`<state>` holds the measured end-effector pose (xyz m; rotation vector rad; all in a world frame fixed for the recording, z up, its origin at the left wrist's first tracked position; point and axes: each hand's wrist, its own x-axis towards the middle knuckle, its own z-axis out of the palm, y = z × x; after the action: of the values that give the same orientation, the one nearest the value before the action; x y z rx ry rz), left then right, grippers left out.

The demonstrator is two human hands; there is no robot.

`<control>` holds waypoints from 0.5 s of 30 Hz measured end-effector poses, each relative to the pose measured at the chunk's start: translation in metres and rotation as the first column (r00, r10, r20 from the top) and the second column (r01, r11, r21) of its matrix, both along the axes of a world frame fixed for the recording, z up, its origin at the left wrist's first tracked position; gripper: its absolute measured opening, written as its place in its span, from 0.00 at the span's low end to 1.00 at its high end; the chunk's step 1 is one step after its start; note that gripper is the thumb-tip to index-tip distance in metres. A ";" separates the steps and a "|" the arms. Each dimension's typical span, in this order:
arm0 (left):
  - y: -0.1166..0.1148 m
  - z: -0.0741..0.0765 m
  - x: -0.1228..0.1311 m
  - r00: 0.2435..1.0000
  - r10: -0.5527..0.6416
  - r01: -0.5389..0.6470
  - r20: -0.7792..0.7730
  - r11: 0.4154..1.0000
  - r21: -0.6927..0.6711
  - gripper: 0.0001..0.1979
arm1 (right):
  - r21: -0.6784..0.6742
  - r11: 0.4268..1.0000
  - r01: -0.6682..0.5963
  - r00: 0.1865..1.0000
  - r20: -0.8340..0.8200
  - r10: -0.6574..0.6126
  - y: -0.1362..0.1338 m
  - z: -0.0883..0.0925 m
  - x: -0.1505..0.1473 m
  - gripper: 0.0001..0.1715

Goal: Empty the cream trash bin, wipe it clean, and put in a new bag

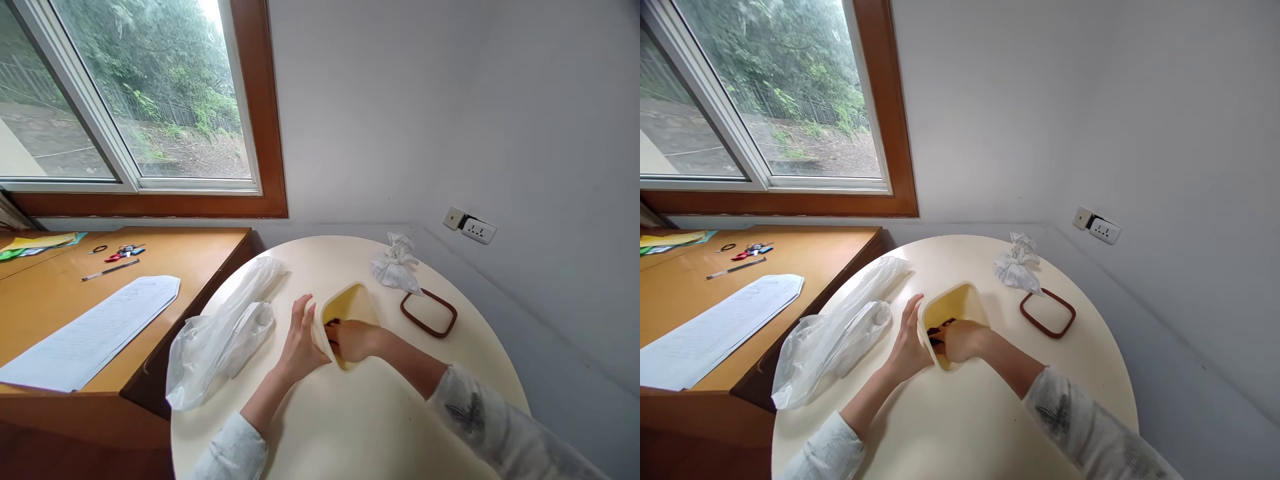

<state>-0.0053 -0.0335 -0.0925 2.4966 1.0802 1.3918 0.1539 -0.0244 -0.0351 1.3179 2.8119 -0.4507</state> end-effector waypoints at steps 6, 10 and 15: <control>-0.001 -0.002 0.000 1.000 0.011 -0.011 0.008 0.998 0.061 0.58 | -0.074 0.997 -0.030 0.994 0.102 0.037 0.006 -0.001 -0.026 0.09; 0.002 -0.006 -0.001 0.998 0.056 -0.056 0.002 0.997 0.061 0.57 | -0.023 0.996 0.089 0.967 0.241 -0.081 0.004 0.005 -0.025 0.09; 0.006 -0.005 -0.010 0.997 0.070 -0.069 0.036 0.997 -0.037 0.57 | -0.015 0.999 0.033 0.985 0.171 -0.030 -0.024 0.027 0.008 0.14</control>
<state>-0.0155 -0.0273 -0.0976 2.4211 1.1844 1.4173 0.1623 -0.0481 -0.0085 1.3305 2.6453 -0.3440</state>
